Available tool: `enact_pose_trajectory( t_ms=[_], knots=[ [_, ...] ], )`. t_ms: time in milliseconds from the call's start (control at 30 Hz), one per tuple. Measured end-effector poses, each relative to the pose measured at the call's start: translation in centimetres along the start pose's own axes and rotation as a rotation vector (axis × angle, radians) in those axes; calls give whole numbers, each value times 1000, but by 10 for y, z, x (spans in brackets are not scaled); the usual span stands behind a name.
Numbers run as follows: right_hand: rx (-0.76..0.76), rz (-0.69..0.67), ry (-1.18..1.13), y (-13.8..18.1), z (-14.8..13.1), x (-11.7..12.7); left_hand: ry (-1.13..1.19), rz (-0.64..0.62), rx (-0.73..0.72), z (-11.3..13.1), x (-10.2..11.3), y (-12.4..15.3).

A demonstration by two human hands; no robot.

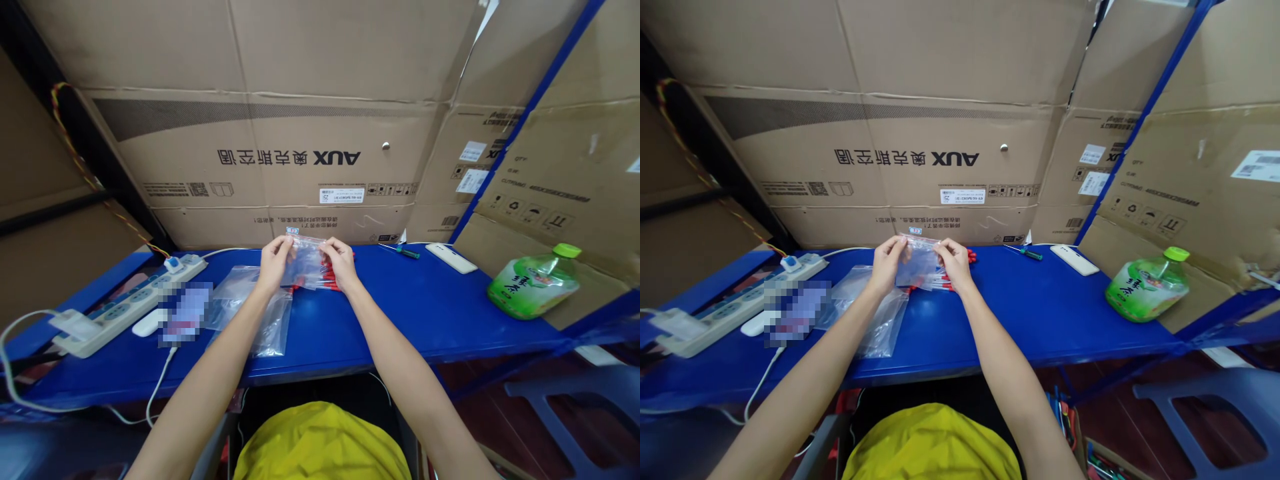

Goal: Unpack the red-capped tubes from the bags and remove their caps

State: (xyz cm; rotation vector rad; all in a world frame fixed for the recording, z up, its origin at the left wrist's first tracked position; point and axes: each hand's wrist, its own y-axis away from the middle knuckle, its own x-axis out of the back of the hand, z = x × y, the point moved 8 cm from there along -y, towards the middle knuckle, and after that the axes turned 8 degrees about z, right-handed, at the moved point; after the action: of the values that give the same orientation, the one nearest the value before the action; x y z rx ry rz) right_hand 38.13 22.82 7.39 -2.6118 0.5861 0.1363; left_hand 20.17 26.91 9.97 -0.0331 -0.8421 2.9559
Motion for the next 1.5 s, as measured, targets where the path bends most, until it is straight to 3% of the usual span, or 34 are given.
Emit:
enact_pose_trajectory(
  t_ms=[233,600,700,800,900,1000,1100,1167,1233,1333,1500],
  knots=[
    [14,2,3,2,-4,0,3,22,54,-4,0,2],
    [-22,-224,-19,8,3,-24,35,-98,106,-8,-6,2],
    [-12,-219,33,9,3,-23,-39,-160,118,-12,-9,1],
    [-9,-196,62,9,6,-23,-194,-188,28,-6,-7,-4],
    [-15,-228,109,12,11,-27,-347,-147,-80,5,13,-15],
    [62,-225,211,14,8,-27,-550,-124,-86,6,51,-29],
    [185,-114,435,14,0,-18,-881,-108,57,-10,102,-40],
    [228,-39,574,14,-5,-11,-1069,-139,226,-27,133,-40],
    [240,18,652,13,-9,-4,-1164,-178,351,-40,152,-37],
    [244,98,691,10,-14,6,-1241,-151,373,-43,158,-36],
    [221,269,693,7,-17,26,-1330,-74,356,-37,142,-31]
  ],
)
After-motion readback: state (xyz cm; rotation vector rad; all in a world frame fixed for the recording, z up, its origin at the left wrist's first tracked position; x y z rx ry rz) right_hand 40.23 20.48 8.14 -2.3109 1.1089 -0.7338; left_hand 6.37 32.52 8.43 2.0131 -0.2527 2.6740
